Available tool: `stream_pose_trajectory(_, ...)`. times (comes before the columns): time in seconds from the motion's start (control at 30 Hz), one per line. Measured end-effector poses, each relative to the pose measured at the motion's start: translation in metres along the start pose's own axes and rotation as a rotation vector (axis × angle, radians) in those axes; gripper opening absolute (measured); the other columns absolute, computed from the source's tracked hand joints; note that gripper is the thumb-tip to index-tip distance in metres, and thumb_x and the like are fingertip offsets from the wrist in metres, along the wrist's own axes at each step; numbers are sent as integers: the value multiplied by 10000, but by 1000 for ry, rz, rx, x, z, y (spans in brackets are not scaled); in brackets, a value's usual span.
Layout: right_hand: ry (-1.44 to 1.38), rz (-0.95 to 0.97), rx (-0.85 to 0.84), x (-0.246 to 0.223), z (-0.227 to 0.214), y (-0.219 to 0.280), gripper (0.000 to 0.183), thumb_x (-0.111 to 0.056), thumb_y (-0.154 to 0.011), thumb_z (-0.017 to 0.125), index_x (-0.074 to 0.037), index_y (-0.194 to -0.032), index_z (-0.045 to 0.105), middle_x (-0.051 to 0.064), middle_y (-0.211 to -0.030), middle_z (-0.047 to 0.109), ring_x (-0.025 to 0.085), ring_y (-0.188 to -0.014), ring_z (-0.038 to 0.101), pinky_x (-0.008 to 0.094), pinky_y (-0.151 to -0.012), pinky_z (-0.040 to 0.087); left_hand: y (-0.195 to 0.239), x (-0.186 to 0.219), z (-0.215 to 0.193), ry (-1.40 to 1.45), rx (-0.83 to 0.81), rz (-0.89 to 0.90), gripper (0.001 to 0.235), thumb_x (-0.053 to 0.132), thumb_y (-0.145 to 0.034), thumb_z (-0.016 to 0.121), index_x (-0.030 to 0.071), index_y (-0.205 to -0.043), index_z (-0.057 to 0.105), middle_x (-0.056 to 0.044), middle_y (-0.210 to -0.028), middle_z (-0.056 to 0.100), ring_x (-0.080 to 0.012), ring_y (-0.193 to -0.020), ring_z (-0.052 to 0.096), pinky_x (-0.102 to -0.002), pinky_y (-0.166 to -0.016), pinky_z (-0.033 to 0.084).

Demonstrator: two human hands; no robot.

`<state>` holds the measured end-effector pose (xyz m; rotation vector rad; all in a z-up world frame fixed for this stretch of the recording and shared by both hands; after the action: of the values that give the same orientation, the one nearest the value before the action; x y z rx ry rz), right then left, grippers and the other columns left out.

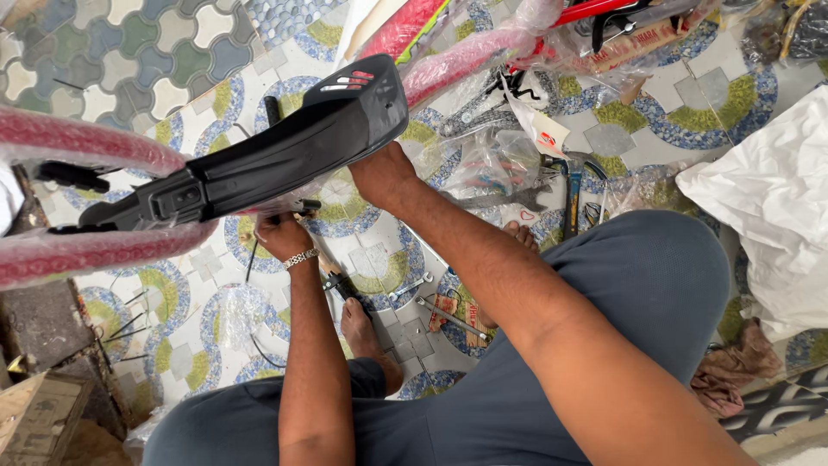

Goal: The person sits on the floor assembling a bicycle, using a wrench to tighten bolts on the handlebars and brake levers. They then route a cable through the frame and attach a black mudguard to the front fork.

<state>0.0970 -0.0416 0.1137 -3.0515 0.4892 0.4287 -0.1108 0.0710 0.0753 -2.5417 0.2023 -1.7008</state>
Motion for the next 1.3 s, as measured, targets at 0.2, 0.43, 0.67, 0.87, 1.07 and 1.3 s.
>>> stream_pose_trajectory(0.2,179,87,15,-7,22,-2,289,-167,-857,646,-105,-1128,726,98,-1154,685,250,-1007,647,412,-708,470,1,-1,-2,66,-32,-62,54,16,-939,705,-37,-936,713,-78,-854,750,-116,-710,626,-297,-653,523)
stream_pose_trajectory(0.43,149,52,36,-9,21,-7,275,-111,-820,684,-50,-1085,730,128,-1125,691,280,-1028,654,422,-715,504,-1,-4,-4,-10,-91,-79,74,6,-954,676,-52,-984,712,-99,-902,762,-136,-742,676,-304,-670,549)
stream_pose_trajectory(0.67,-392,-58,365,9,-54,1,359,83,-746,613,-2,-1084,699,227,-1179,663,436,-1142,603,529,-956,503,0,-2,-2,86,-106,-119,100,-4,-957,679,-68,-1025,715,-100,-934,760,-133,-763,643,-295,-671,522)
stream_pose_trajectory(0.87,-461,-57,354,8,-71,2,427,133,-690,594,-10,-1080,695,211,-1174,668,427,-1145,600,519,-939,505,-1,-5,-2,126,-127,-92,93,8,-972,697,-74,-1015,706,-96,-938,748,-125,-764,629,-290,-668,522)
stream_pose_trajectory(1.07,-435,-54,425,8,-65,5,477,130,-703,577,-7,-1151,666,233,-1208,655,438,-1130,609,512,-935,516,-4,-9,-4,140,-134,-136,90,26,-967,701,-58,-997,715,-86,-890,742,-127,-723,636,-299,-642,525)
stream_pose_trajectory(1.3,-372,-6,285,12,-91,26,319,-246,-870,647,-38,-1111,668,210,-1084,686,421,-977,654,557,-796,524,-11,-16,-1,-23,-133,13,65,-17,-956,647,-45,-941,703,-116,-872,752,-156,-739,689,-302,-683,553)
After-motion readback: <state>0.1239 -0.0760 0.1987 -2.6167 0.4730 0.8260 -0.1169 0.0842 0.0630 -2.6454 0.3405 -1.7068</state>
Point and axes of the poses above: each hand's wrist, its own y-axis away from the middle knuckle, its own z-axis out of the palm, x = y × z, the point moved 3 cm from there along -y, towards the middle knuckle
